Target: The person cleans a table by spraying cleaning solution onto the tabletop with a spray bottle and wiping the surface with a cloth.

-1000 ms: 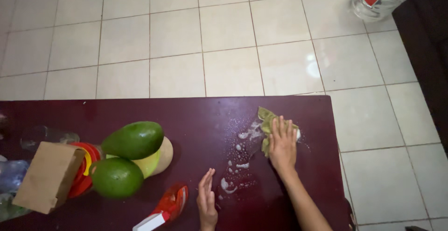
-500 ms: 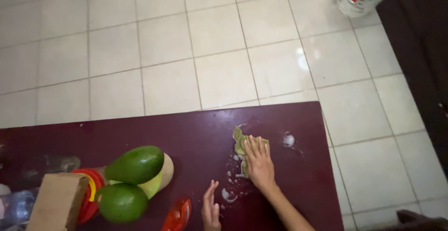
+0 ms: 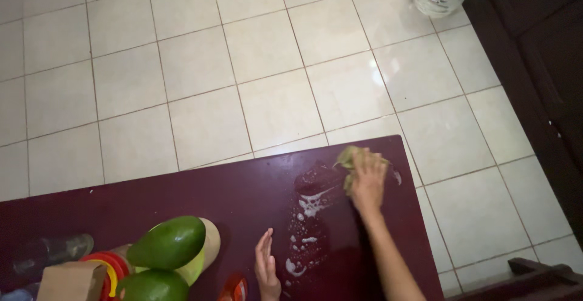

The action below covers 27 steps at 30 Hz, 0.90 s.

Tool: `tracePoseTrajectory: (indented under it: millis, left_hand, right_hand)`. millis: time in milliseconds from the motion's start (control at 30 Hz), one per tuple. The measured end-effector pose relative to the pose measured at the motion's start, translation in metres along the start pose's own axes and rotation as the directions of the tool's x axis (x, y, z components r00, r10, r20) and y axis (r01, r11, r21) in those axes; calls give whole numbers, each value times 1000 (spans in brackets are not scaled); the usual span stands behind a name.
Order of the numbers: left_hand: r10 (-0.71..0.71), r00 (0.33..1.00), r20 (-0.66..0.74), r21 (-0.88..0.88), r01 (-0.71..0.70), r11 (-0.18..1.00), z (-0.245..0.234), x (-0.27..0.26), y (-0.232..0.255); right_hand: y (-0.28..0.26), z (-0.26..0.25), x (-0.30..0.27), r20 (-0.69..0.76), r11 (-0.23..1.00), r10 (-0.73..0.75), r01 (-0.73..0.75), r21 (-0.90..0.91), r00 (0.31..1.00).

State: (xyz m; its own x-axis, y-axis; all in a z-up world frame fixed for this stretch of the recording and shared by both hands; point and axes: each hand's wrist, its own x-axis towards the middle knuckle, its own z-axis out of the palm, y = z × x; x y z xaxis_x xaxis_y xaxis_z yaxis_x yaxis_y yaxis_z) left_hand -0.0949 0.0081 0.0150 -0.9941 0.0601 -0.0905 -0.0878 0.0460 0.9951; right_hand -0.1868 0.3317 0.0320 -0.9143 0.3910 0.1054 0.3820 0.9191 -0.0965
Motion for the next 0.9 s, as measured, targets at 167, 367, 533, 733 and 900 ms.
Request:
tracePoseTrajectory:
  millis: [167,367,533,733,900]
  left_hand:
    - [34,999,30,57,-35,998,-4,-2,-11]
    - [69,997,33,-39,-68,997,-9,-6,-42]
    - [88,996,25,-93,-85,992,-11,-5,-70]
    - [110,994,15,-67,-109,992,-16,-5,-82]
    - [69,998,16,10,-69,998,-17,-9,-88]
  right_hand:
    - [-88,-6,-3,-50,928,-290,294,229,956]
    - [-136,-4,-35,23,794,-460,400,458,887]
    - [-72,-11,-26,22,910,-337,319,266,941]
    - [39,-1,2,-34,948,-32,41,314,999]
    - [34,11,25,-114,970,-35,61,237,993]
